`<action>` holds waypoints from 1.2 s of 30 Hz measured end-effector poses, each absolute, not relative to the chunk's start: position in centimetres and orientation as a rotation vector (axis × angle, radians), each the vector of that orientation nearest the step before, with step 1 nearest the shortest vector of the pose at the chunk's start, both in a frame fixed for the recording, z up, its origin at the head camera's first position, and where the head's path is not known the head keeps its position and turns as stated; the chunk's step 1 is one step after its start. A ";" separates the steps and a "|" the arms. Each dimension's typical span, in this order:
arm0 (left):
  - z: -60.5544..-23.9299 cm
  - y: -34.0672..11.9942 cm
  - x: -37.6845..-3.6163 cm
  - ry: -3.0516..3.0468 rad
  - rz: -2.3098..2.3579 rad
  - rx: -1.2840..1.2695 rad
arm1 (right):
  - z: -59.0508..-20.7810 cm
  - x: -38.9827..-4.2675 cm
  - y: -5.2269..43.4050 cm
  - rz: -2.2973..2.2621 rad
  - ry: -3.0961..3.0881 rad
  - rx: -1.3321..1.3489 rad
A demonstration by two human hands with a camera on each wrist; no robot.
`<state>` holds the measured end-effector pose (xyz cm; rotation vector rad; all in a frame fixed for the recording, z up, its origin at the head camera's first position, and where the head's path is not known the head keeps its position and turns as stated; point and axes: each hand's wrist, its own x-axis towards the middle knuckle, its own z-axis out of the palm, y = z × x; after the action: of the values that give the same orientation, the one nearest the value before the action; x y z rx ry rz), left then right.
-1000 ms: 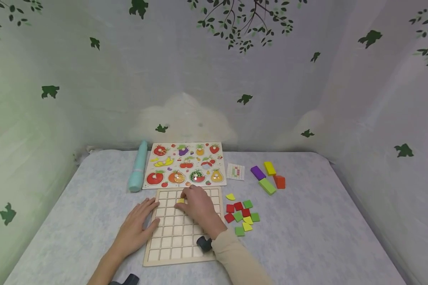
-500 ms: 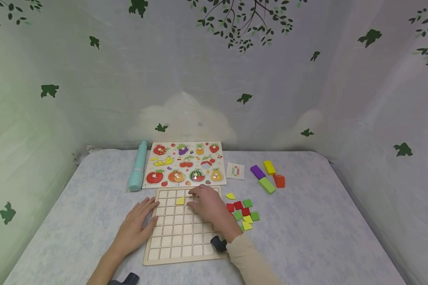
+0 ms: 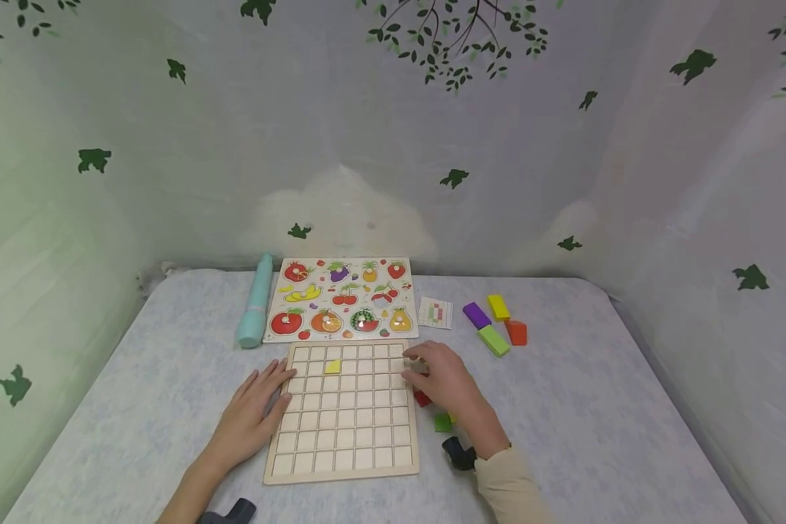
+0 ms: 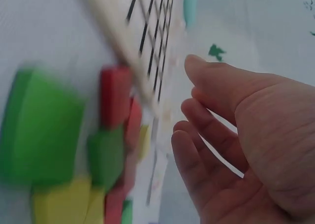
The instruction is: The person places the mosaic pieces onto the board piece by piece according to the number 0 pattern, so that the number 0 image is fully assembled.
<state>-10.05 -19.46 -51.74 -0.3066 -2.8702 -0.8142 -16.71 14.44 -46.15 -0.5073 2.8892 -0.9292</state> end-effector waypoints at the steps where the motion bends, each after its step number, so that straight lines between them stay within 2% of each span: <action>1: -51.7 -19.4 -10.1 -2.872 -0.813 -0.310 | -46.2 -16.7 14.9 -0.909 2.892 -0.488; 7: -51.7 -19.4 -10.0 -2.870 -0.780 -0.330 | -47.0 -16.7 16.6 -0.803 2.893 -0.449; 22: -51.7 -19.4 -10.0 -2.843 -0.818 -0.342 | -47.3 -16.5 17.5 -0.618 2.917 -0.573; 36: -51.9 -19.6 -10.0 -2.835 -0.833 -0.346 | -46.7 -17.5 14.9 -0.746 2.913 -0.717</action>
<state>-10.01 -19.65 -51.86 -0.3458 -2.8353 -0.8332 -17.45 14.89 -46.72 -0.7171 2.9134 -0.7456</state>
